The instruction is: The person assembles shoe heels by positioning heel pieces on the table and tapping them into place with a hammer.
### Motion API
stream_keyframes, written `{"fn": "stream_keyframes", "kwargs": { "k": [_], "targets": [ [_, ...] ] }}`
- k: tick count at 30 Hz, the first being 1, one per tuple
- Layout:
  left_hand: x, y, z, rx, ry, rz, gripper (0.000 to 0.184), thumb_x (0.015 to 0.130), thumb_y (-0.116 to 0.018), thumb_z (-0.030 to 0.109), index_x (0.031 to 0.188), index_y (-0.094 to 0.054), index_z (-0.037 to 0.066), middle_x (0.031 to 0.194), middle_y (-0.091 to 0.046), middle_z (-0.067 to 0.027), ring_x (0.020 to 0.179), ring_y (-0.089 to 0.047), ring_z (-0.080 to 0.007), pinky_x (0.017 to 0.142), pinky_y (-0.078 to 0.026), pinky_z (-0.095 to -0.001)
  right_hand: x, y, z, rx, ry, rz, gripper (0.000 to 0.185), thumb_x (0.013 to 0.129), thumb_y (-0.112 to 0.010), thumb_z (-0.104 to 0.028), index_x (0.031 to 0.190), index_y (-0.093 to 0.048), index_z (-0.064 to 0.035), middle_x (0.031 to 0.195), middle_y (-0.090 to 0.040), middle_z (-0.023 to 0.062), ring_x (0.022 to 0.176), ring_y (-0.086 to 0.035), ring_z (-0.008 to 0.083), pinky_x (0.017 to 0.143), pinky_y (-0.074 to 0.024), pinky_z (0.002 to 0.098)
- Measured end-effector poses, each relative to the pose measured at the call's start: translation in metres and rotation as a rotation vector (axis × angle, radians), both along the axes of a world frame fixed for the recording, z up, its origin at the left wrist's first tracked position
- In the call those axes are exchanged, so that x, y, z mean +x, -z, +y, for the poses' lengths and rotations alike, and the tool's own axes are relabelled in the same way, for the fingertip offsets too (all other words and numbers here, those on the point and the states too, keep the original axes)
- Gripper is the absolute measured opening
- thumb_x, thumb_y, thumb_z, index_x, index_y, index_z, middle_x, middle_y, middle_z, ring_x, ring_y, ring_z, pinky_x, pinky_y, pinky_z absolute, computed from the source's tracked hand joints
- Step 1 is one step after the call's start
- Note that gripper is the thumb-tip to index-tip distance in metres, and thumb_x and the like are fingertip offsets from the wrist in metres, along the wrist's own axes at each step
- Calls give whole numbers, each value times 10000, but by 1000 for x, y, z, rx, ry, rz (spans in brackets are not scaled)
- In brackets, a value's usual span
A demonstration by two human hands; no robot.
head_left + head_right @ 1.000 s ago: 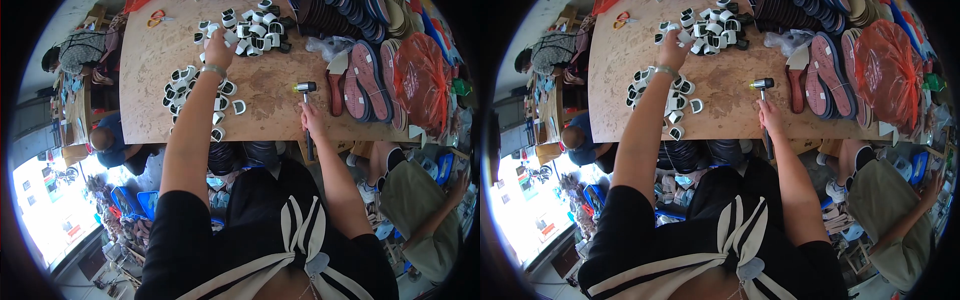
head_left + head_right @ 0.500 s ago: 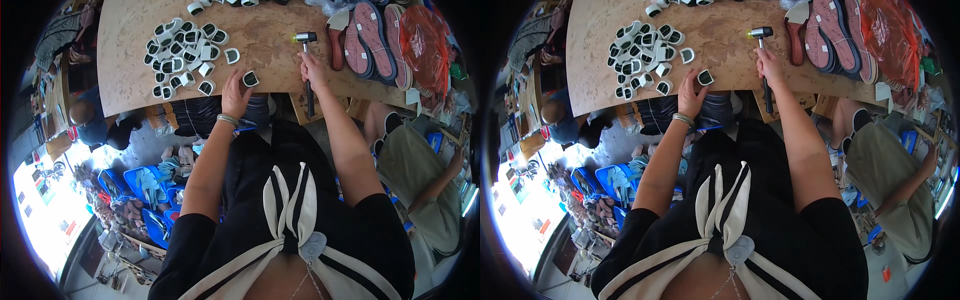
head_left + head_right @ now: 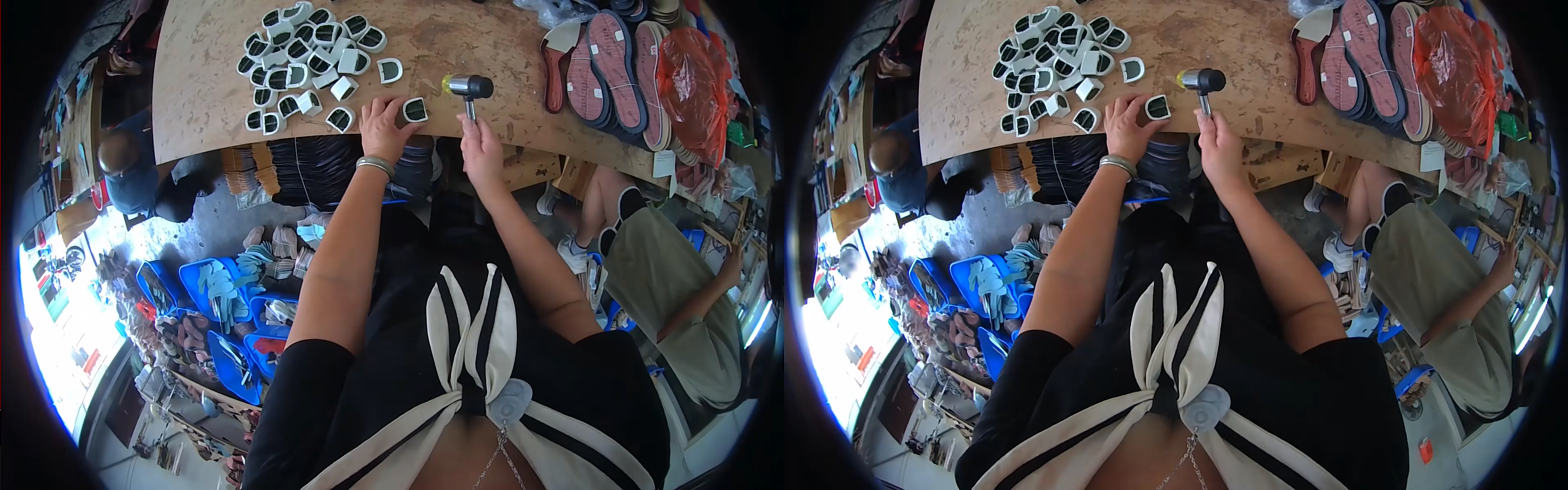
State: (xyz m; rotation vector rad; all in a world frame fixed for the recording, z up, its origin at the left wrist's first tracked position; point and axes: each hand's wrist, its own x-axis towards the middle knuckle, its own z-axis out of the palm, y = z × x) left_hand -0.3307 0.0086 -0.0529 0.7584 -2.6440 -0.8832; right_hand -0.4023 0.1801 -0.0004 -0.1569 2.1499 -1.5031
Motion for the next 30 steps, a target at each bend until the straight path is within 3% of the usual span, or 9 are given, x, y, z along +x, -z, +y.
{"fn": "stream_keyframes", "kwargs": {
  "k": [3, 6, 9, 12, 15, 19, 21, 26, 30],
  "targets": [
    [-1, 1, 0, -9, 4, 3, 504, 646, -844, 302, 1108, -688, 172, 1121, -602, -24, 1046, -528, -294, 924, -441, -418, 6, 26, -11, 333, -282, 165, 308, 1017, -488, -331, 1019, -609, -48, 647, -559, 180, 611, -583, 348, 580, -436, 427],
    [-1, 6, -1, -23, -5, 12, 504, 633, -853, 295, 1094, -694, 168, 1113, -607, -28, 1041, -533, -294, 918, -447, -418, -3, 6, -15, 259, -415, 141, 340, 1008, -482, -371, 964, -575, -46, 743, -592, 244, 741, -579, 462, 634, -441, 490],
    [-1, 5, -2, -20, -2, 18, 502, 631, -854, 292, 1090, -694, 167, 1113, -604, -26, 1049, -531, -292, 924, -446, -420, 5, -10, -25, 134, -138, 163, 369, 1003, -477, -400, 942, -561, -46, 745, -600, 238, 753, -591, 452, 642, -441, 501],
    [0, 1, 0, -6, 1, 2, 498, 631, -853, 290, 1087, -695, 166, 1116, -601, -23, 1054, -530, -294, 930, -445, -420, 3, 12, -25, 260, -116, 330, 381, 1005, -468, -412, 929, -552, -49, 732, -596, 227, 726, -591, 440, 627, -441, 498],
    [-3, 3, -3, -4, 3, -5, 500, 632, -852, 289, 1091, -695, 169, 1122, -598, -23, 1058, -528, -293, 935, -444, -418, -19, 9, -24, 447, -437, 229, 363, 1009, -466, -400, 946, -551, -53, 736, -600, 213, 716, -590, 435, 620, -440, 503],
    [1, 7, -2, -25, 2, -4, 500, 637, -849, 288, 1099, -694, 175, 1122, -598, -26, 1061, -526, -290, 937, -444, -414, -11, -16, -28, 243, -205, 237, 354, 1006, -462, -404, 964, -546, -63, 746, -610, 202, 736, -596, 437, 634, -446, 515],
    [1, 7, -2, -18, 4, -8, 499, 639, -848, 294, 1100, -694, 177, 1122, -597, -27, 1064, -524, -289, 937, -444, -414, 4, 17, -16, 332, -225, 291, 350, 1006, -463, -403, 967, -548, -66, 729, -601, 204, 729, -596, 433, 628, -445, 508],
    [4, 5, -1, -19, 8, -13, 496, 643, -847, 302, 1098, -694, 177, 1126, -591, -28, 1071, -520, -290, 942, -441, -414, -5, 5, -11, 349, -351, 150, 342, 1004, -466, -394, 956, -543, -64, 760, -632, 216, 773, -615, 439, 649, -452, 530],
    [1, 6, -1, -21, 7, -19, 493, 646, -847, 300, 1098, -694, 178, 1129, -589, -28, 1075, -518, -289, 945, -439, -412, 13, 12, -6, 357, -230, 285, 349, 999, -479, -401, 950, -546, -63, 737, -623, 226, 740, -612, 446, 633, -449, 539]
  ]
}}
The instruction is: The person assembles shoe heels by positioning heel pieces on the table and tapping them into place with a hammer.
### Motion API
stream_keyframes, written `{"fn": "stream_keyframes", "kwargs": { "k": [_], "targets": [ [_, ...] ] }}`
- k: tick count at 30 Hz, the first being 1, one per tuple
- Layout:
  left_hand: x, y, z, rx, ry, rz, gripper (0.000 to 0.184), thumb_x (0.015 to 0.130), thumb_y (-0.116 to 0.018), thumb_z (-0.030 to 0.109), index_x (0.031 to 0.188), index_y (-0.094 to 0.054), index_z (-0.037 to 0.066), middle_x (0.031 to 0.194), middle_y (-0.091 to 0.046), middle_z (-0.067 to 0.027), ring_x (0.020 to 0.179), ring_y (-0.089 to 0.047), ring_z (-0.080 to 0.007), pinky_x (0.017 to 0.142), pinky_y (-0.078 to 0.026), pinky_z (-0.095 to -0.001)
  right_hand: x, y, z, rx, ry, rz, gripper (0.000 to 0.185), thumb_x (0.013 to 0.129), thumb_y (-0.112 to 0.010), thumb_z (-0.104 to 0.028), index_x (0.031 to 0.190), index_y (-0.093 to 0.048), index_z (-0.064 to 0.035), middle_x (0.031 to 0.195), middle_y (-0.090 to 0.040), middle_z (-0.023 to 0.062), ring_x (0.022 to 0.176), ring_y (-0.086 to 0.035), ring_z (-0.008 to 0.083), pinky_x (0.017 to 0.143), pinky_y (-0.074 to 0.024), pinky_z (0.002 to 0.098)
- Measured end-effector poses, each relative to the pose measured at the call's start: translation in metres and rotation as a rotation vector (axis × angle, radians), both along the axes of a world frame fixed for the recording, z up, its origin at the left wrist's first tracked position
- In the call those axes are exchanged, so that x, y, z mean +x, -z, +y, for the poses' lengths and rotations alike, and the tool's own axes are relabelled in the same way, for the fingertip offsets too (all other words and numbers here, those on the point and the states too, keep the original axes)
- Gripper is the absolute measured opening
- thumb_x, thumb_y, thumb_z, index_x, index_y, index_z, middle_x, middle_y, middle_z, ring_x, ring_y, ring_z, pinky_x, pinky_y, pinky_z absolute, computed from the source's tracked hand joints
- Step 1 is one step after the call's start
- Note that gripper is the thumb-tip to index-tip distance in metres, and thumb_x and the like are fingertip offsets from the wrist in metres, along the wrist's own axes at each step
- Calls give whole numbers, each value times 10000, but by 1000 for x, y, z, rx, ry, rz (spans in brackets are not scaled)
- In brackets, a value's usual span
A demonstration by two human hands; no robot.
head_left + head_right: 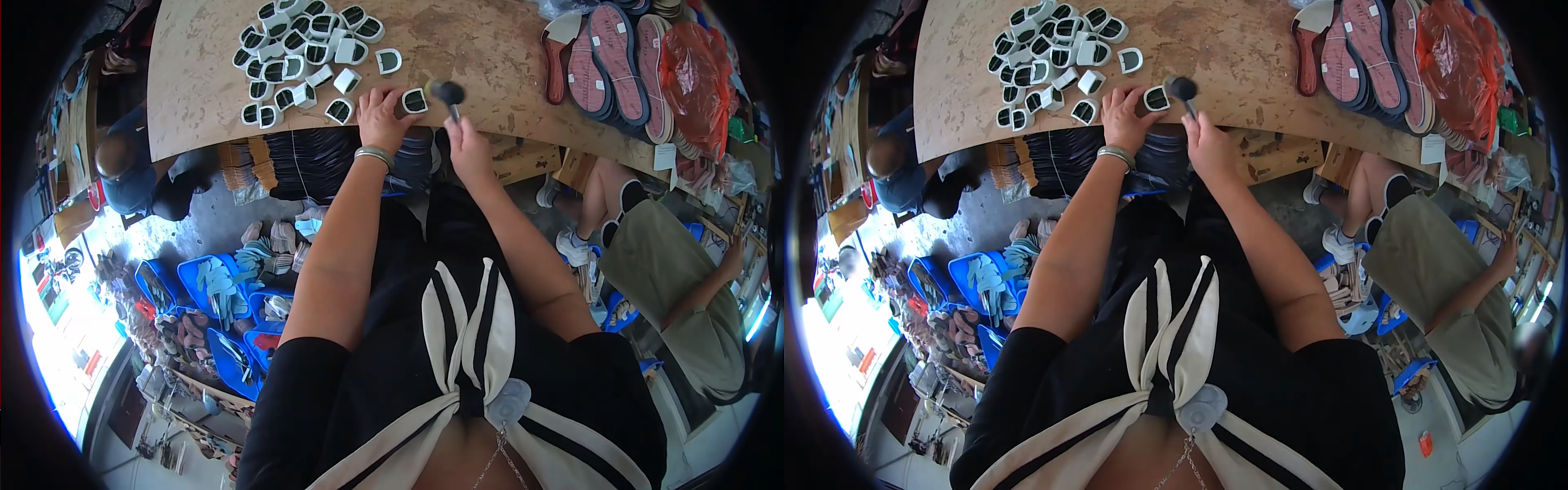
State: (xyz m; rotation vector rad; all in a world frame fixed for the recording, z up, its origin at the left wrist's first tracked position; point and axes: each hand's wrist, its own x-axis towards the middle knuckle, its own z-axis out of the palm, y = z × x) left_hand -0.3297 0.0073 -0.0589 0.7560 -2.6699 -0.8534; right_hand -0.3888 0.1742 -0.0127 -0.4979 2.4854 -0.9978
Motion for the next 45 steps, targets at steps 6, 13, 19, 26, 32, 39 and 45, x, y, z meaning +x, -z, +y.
{"fn": "stream_keyframes", "kwargs": {
  "k": [6, 13, 19, 26, 32, 39, 45],
  "targets": [
    [0, 3, -1, 7, 2, -7, 494, 646, -846, 302, 1101, -694, 185, 1134, -589, -21, 1082, -514, -289, 954, -437, -410, -3, -2, 3, -54, -8, 8, 352, 992, -500, -399, 924, -540, -55, 714, -623, 219, 699, -609, 448, 611, -445, 548],
    [-1, 0, -1, -11, -2, -31, 497, 650, -843, 301, 1106, -691, 176, 1141, -586, -23, 1093, -511, -290, 963, -430, -414, -1, 1, 9, 61, -123, 68, 330, 994, -504, -380, 898, -537, -66, 693, -623, 197, 667, -615, 424, 573, -454, 518],
    [0, 0, -1, -47, 12, -39, 508, 652, -842, 309, 1109, -687, 152, 1147, -581, -25, 1102, -506, -288, 966, -426, -413, 3, 2, 10, 75, -203, 134, 346, 987, -516, -385, 869, -526, -60, 670, -616, 189, 663, -617, 419, 566, -451, 516],
    [0, -1, 0, -29, 15, -2, 504, 652, -835, 319, 1099, -688, 139, 1156, -575, -36, 1093, -506, -303, 955, -432, -421, -6, -20, -7, -91, -123, 88, 345, 979, -528, -390, 888, -555, -58, 682, -617, 199, 667, -617, 426, 564, -458, 502],
    [0, 1, -2, -39, 13, -27, 488, 651, -829, 265, 1099, -688, 136, 1153, -569, -50, 1082, -505, -310, 942, -436, -427, -18, 25, -11, 63, -139, -77, 398, 974, -521, -425, 909, -588, -38, 760, -644, 201, 730, -616, 443, 633, -468, 502],
    [-5, -51, -14, 26, 29, 196, 559, 644, -866, 220, 1135, -633, 88, 1149, -568, -113, 1096, -516, -335, 958, -428, -450, -99, 29, 8, -396, 314, -650, 353, 997, -528, -405, 992, -621, -65, 553, -398, -57, 399, -333, 55, 364, -282, 232],
    [-27, -86, -115, -338, -229, -133, 688, 725, -805, 379, 1264, -560, 29, 1327, -489, -172, 1220, -442, -388, 1024, -369, -497, -157, 47, 26, -498, 238, -751, 374, 1006, -514, -400, 1004, -587, -34, 535, -403, -44, 384, -357, 54, 368, -304, 237]
  ]
}}
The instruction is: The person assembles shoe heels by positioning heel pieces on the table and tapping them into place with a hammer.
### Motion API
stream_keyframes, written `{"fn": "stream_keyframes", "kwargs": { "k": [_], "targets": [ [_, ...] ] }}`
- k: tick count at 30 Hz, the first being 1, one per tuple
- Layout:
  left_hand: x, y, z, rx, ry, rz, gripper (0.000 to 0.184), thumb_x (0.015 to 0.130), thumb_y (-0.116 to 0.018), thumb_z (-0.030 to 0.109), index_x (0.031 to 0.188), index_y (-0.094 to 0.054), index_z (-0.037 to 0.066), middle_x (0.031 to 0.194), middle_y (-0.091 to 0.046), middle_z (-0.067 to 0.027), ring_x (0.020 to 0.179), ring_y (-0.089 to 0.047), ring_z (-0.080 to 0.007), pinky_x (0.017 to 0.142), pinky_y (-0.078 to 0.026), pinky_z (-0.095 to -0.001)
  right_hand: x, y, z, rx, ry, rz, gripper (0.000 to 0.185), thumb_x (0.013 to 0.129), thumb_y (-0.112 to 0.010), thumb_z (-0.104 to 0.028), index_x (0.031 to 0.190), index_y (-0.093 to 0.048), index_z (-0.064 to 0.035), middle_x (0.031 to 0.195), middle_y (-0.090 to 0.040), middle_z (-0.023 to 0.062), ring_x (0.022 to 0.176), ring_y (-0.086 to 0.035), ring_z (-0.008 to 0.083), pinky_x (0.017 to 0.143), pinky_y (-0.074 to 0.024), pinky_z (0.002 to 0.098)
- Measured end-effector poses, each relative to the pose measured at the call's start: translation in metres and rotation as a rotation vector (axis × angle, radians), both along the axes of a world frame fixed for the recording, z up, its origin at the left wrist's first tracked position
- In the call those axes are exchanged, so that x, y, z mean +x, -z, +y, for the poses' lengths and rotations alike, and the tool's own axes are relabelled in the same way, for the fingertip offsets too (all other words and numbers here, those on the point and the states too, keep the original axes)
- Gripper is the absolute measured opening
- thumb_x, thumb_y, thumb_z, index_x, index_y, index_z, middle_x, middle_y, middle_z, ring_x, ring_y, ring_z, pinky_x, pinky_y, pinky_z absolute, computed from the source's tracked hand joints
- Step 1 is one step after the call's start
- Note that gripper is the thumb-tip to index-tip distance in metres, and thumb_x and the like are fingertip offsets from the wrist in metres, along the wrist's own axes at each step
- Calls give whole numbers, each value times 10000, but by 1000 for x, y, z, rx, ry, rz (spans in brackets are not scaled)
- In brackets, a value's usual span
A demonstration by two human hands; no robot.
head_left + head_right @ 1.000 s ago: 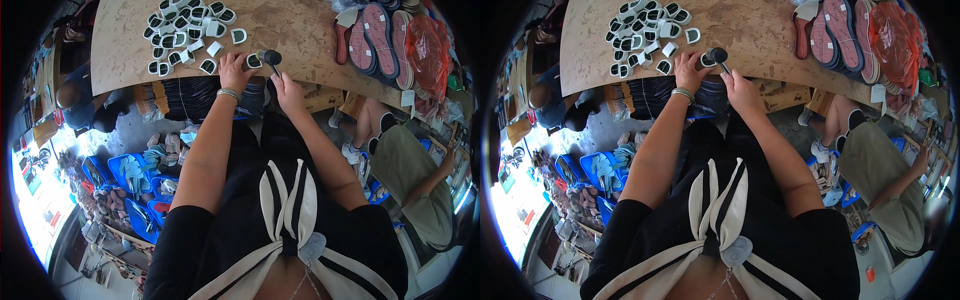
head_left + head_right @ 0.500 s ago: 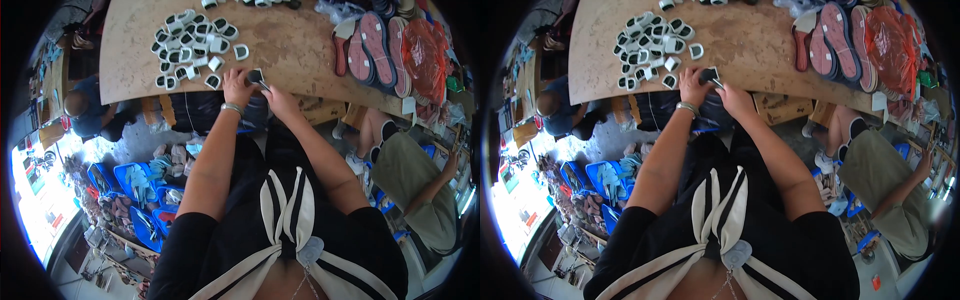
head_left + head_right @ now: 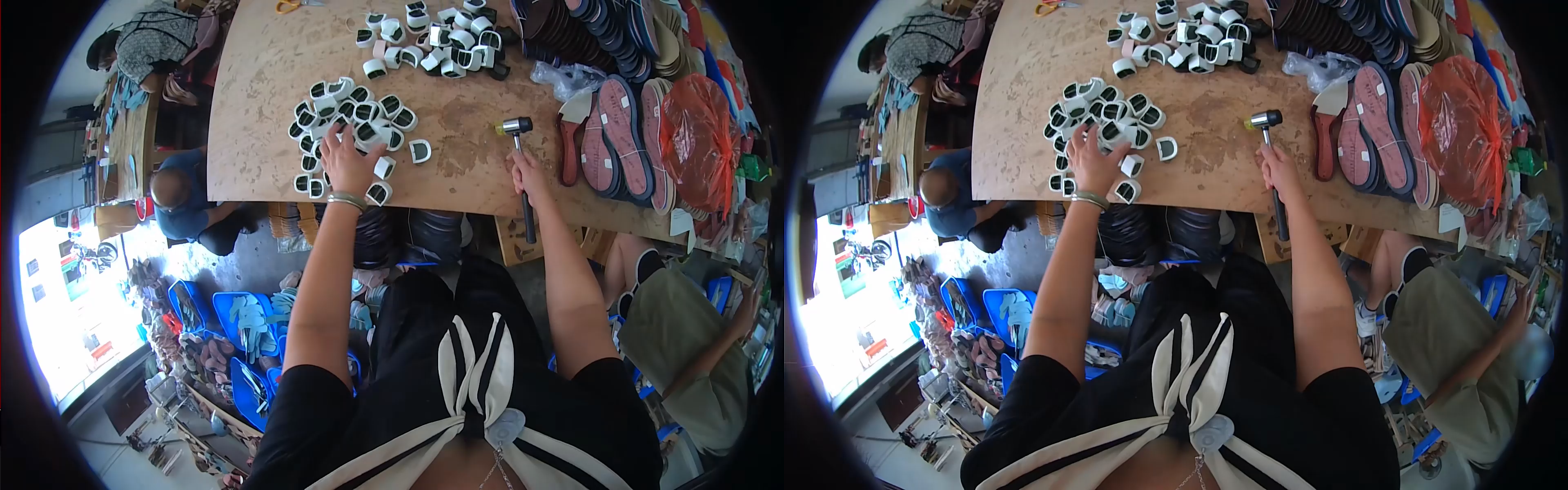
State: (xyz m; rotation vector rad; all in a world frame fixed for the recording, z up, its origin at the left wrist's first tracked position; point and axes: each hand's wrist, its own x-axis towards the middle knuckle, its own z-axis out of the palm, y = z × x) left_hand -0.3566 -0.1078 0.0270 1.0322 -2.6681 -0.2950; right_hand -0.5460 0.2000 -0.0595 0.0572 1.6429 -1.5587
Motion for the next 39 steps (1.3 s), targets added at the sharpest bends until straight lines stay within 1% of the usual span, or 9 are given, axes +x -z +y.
{"fn": "stream_keyframes", "kwargs": {
  "k": [7, 14, 18, 24, 29, 31, 33, 36, 39],
  "targets": [
    [-128, 7, -18, 255, 213, 114, 638, 815, -722, 434, 1287, -564, 34, 1268, -558, -210, 1170, -544, -363, 981, -441, -436, -2, 3, -1, 26, 75, -8, 409, 1001, -516, -419, 1000, -579, -15, 521, -407, -34, 363, -369, 61, 346, -334, 244],
    [-225, 45, -21, 645, -185, 82, 696, 777, -701, 574, 1160, -631, -3, 1121, -675, -219, 1046, -647, -324, 930, -485, -398, -5, -1, -3, 42, 78, -5, 391, 999, -524, -383, 983, -583, 3, 518, -412, -24, 343, -359, 73, 316, -343, 268],
    [-231, 53, -31, 703, -163, 124, 610, 774, -737, 483, 1110, -633, -15, 911, -709, -147, 853, -681, -258, 789, -530, -347, -5, 3, -1, 29, 83, -10, 386, 1001, -521, -370, 979, -583, 10, 513, -417, -18, 337, -358, 76, 311, -343, 272],
    [-161, 24, 20, 1770, -223, 313, 378, 887, -590, 436, 888, -603, 58, 712, -597, -66, 534, -531, -148, 504, -432, -266, -6, 10, 0, 5, 75, -7, 387, 1003, -515, -368, 973, -582, 12, 503, -416, -13, 327, -361, 85, 305, -325, 270],
    [-55, 38, 99, 1483, 125, -551, 546, 934, -474, 558, 907, -692, 57, 690, -634, -90, 622, -606, -197, 561, -471, -298, -5, 8, 0, 23, 54, 42, 384, 1003, -510, -380, 981, -591, -5, 508, -415, -16, 335, -369, 88, 322, -331, 268],
    [-41, 55, 96, 941, 569, -463, 559, 934, -483, 555, 946, -700, 40, 782, -676, -154, 709, -657, -265, 623, -513, -354, -5, 6, 0, 36, 56, 34, 380, 1002, -510, -386, 988, -594, -15, 516, -414, -19, 347, -375, 87, 331, -336, 269],
    [-38, 59, 95, 644, 612, -479, 577, 931, -491, 562, 983, -704, 28, 861, -697, -205, 796, -685, -315, 704, -534, -394, -3, 4, -1, 36, 56, 22, 379, 1001, -512, -391, 994, -596, -22, 524, -412, -22, 360, -379, 85, 341, -340, 270],
    [-46, 58, 98, 642, 202, -513, 599, 872, -596, 582, 1090, -666, 28, 986, -693, -224, 951, -670, -331, 862, -522, -415, -3, 1, -1, 27, 52, 18, 382, 1000, -515, -398, 1000, -595, -24, 530, -407, -25, 375, -379, 80, 356, -348, 269],
    [-12, 56, 104, 639, 252, -189, 738, 802, -696, 567, 1218, -532, -20, 1163, -588, -254, 1061, -624, -369, 878, -517, -455, -1, 2, -1, 28, 46, 43, 388, 1001, -513, -401, 1008, -595, -22, 530, -402, -27, 381, -375, 76, 365, -355, 266]
  ]
}}
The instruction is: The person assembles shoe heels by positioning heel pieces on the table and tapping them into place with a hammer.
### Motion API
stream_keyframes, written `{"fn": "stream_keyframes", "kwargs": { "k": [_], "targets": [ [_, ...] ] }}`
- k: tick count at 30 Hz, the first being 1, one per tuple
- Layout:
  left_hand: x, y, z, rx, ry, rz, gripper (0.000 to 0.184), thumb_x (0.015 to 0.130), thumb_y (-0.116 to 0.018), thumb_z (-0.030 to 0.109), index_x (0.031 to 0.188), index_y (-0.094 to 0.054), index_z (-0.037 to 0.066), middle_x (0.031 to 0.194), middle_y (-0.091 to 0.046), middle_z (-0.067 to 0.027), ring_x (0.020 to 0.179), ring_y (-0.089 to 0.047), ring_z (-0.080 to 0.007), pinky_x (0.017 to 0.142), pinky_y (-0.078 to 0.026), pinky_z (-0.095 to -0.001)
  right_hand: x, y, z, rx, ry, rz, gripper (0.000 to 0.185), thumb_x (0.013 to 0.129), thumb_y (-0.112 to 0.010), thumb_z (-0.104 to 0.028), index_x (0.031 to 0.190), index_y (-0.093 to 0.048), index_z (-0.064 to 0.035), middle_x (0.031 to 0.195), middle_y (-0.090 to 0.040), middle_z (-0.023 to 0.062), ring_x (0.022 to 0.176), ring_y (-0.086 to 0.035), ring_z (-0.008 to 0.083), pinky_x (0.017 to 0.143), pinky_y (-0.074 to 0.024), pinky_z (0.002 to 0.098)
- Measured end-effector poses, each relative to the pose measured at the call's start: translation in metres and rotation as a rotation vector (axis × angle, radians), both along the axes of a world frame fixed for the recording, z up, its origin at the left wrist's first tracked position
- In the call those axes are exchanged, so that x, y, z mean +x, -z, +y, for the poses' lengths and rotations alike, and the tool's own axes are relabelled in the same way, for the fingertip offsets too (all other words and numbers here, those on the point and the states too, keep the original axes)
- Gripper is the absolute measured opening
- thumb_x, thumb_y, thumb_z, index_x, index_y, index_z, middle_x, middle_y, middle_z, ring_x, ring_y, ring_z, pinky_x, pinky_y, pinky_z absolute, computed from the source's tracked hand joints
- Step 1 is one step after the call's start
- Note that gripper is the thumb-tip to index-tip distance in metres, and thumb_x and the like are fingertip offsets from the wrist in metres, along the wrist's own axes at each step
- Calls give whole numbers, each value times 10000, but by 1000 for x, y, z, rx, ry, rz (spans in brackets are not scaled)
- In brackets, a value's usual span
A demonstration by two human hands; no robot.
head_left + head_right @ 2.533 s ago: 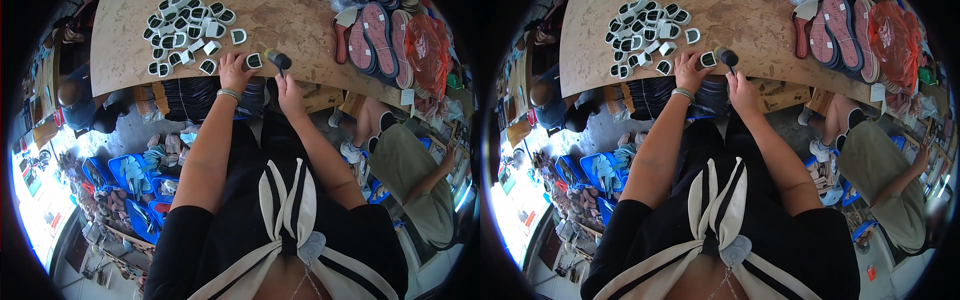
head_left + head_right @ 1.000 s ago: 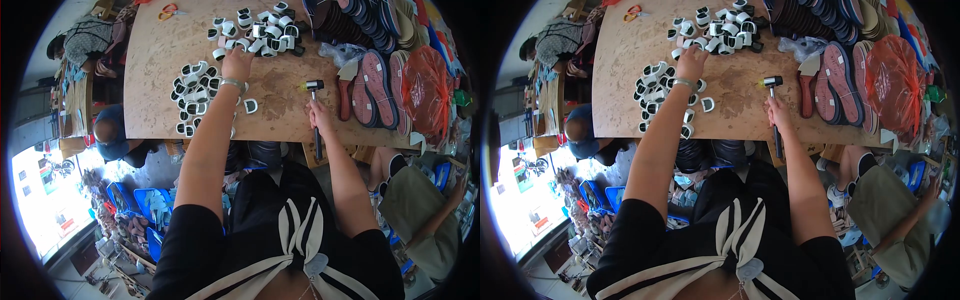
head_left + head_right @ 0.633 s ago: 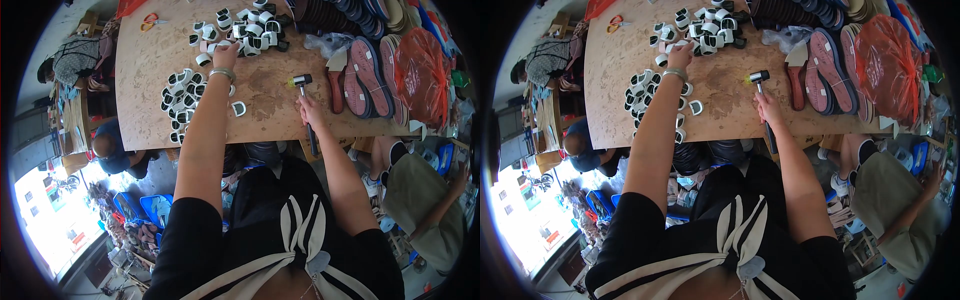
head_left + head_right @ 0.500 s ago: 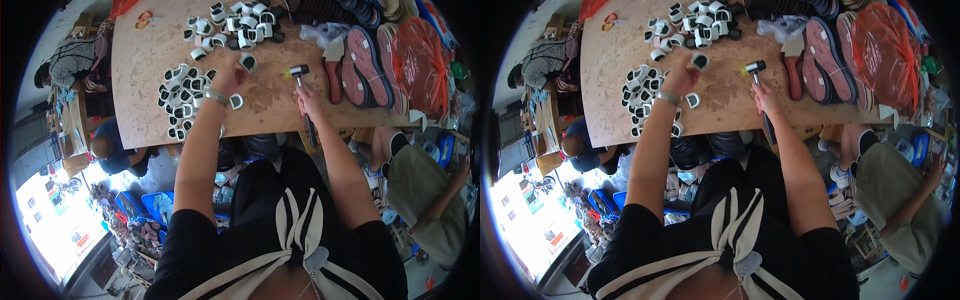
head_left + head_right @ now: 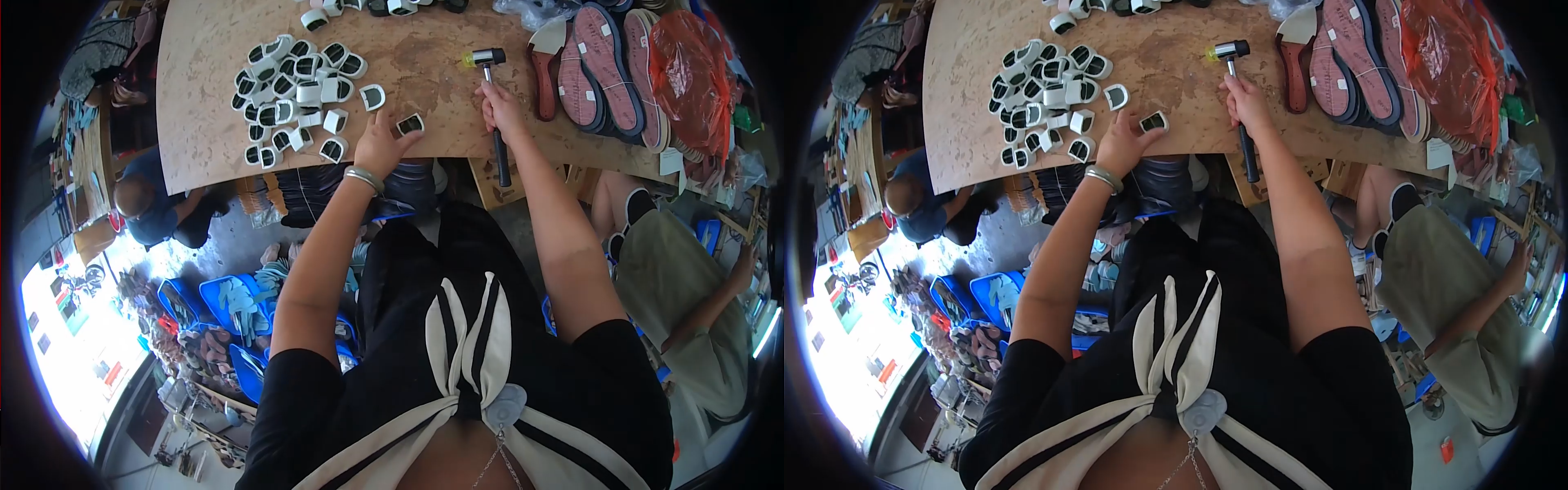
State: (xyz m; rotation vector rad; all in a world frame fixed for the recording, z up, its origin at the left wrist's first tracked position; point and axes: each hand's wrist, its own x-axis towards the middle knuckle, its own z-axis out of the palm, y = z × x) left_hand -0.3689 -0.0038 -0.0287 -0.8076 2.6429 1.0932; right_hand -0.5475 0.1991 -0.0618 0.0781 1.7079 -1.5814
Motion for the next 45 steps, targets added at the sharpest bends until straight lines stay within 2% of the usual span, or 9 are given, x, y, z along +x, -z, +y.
{"fn": "stream_keyframes", "kwargs": {
  "k": [7, 14, 17, 20, 27, 33, 37, 40, 45],
  "targets": [
    [13, 16, 23, -110, -123, 225, 551, 708, -812, 405, 1165, -623, 162, 1072, -592, -94, 1044, -579, -304, 905, -491, -407, 41, -27, -4, 42, -99, 104, 369, 1013, -489, -379, 1003, -601, -28, 564, -423, -30, 401, -374, 72, 371, -345, 257],
    [15, 16, 27, -143, -169, 271, 460, 718, -809, 362, 1123, -680, 188, 972, -591, -57, 960, -599, -261, 826, -506, -386, 77, -96, -33, 397, -468, 587, 333, 985, -515, -357, 1020, -561, -29, 747, -599, 211, 699, -600, 394, 620, -452, 452],
    [16, 17, 28, -154, -159, 281, 462, 718, -805, 368, 1127, -682, 191, 952, -588, -51, 945, -600, -254, 813, -509, -380, 90, -108, -46, 409, -325, 774, 307, 992, -490, -350, 1034, -567, -56, 805, -631, 218, 817, -631, 396, 689, -466, 489],
    [14, 22, 25, -165, -141, 296, 460, 725, -799, 371, 1133, -681, 194, 951, -592, -45, 943, -599, -250, 810, -510, -379, 84, -93, -38, 695, -755, 710, 287, 1001, -464, -323, 1061, -570, -64, 831, -643, 220, 831, -635, 411, 706, -471, 522],
    [17, 20, 26, -122, -140, 277, 466, 731, -789, 371, 1146, -663, 201, 990, -607, -48, 999, -588, -276, 848, -506, -401, 102, -117, -44, 578, -436, 813, 291, 1000, -458, -327, 1083, -572, -72, 844, -654, 212, 845, -628, 427, 724, -471, 531],
    [18, 22, 26, -144, -142, 285, 475, 725, -790, 383, 1146, -665, 201, 992, -606, -46, 1000, -587, -278, 862, -502, -398, 80, -79, -30, 552, -643, 726, 326, 1004, -469, -355, 1161, -582, -92, 795, -646, 215, 796, -633, 422, 672, -480, 507],
    [17, 22, 27, -149, -141, 263, 473, 721, -793, 378, 1143, -667, 204, 982, -603, -45, 998, -587, -278, 856, -505, -399, 103, -97, -46, 479, -305, 817, 296, 991, -479, -327, 1116, -582, -79, 841, -647, 220, 863, -627, 418, 731, -473, 516],
    [17, 17, 28, -153, -146, 286, 460, 728, -791, 365, 1142, -668, 206, 970, -601, -48, 992, -587, -279, 852, -507, -400, 97, -82, -40, 637, -630, 732, 311, 985, -485, -330, 1146, -584, -82, 876, -662, 209, 874, -634, 411, 738, -473, 519],
    [15, 16, 27, -124, -106, 258, 436, 765, -771, 321, 1171, -651, 215, 1024, -596, -62, 994, -589, -291, 852, -506, -404, 91, -99, -23, 639, -620, 655, 349, 985, -484, -354, 1150, -593, -67, 863, -658, 204, 858, -640, 403, 726, -470, 501]
  ]
}}
